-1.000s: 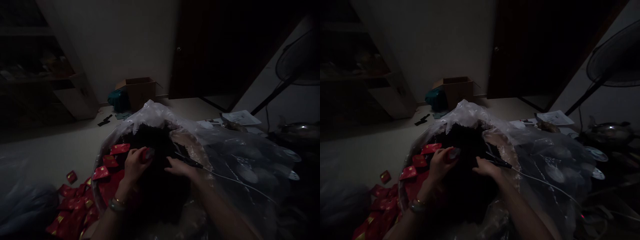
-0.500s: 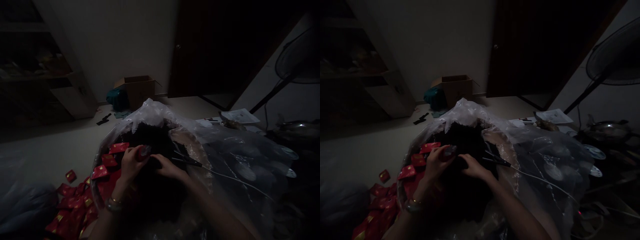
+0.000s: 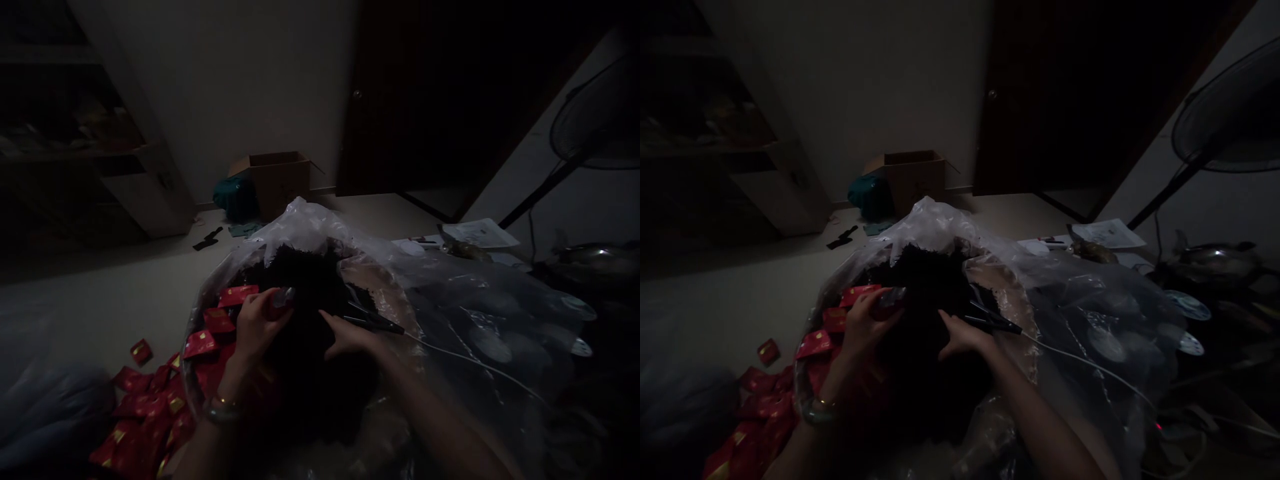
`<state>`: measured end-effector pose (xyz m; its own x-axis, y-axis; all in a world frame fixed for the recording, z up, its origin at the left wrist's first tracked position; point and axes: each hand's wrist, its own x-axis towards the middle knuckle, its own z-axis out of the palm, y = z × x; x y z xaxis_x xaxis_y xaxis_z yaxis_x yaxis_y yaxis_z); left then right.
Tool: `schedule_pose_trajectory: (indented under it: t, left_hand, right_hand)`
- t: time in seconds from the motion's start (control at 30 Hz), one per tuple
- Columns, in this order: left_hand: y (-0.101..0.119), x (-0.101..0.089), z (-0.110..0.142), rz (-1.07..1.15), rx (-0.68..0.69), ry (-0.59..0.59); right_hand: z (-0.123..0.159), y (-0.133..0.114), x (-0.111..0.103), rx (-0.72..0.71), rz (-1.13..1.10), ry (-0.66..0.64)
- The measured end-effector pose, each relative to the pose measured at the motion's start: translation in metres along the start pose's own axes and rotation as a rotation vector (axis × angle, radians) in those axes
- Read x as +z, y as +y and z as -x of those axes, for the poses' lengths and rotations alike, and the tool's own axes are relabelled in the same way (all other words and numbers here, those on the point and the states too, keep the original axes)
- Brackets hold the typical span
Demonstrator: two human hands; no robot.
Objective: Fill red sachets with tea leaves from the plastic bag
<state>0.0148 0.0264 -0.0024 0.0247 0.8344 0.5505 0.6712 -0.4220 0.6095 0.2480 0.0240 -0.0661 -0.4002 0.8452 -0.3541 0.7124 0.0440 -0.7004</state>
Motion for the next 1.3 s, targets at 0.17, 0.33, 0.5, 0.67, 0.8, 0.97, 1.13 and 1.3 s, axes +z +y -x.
schedule_pose_trajectory:
  t: [0.17,0.33,0.5,0.67,0.8,0.97,1.13,1.3]
  left_hand:
    - [-0.001,-0.001,-0.001,0.007,0.012,0.031]
    - [0.000,-0.003,-0.001,0.016,0.007,0.040]
    - [0.000,-0.002,-0.001,0.018,0.013,0.026]
    - [0.001,0.000,0.000,0.023,0.001,0.002]
    - [0.006,0.000,0.001,0.037,0.004,-0.014]
    - [0.008,0.002,0.003,0.059,0.000,-0.035]
    - [0.008,0.003,0.003,0.069,-0.003,-0.039]
    - [0.009,0.002,0.003,0.060,0.004,-0.040]
  right_hand:
    - [0.004,-0.025,-0.001,-0.272,-0.167,0.172]
    - [0.001,-0.018,-0.006,-0.248,-0.199,0.151]
    - [-0.008,-0.010,0.003,-0.144,-0.108,0.116]
    - [0.000,-0.019,-0.002,-0.312,-0.080,0.064]
    - [0.007,-0.016,-0.006,-0.188,-0.015,-0.055]
    - [0.007,-0.016,-0.001,-0.163,0.033,-0.069]
    - [0.007,-0.021,0.002,-0.201,-0.009,0.018]
    - [0.006,-0.023,0.003,-0.227,-0.003,0.137]
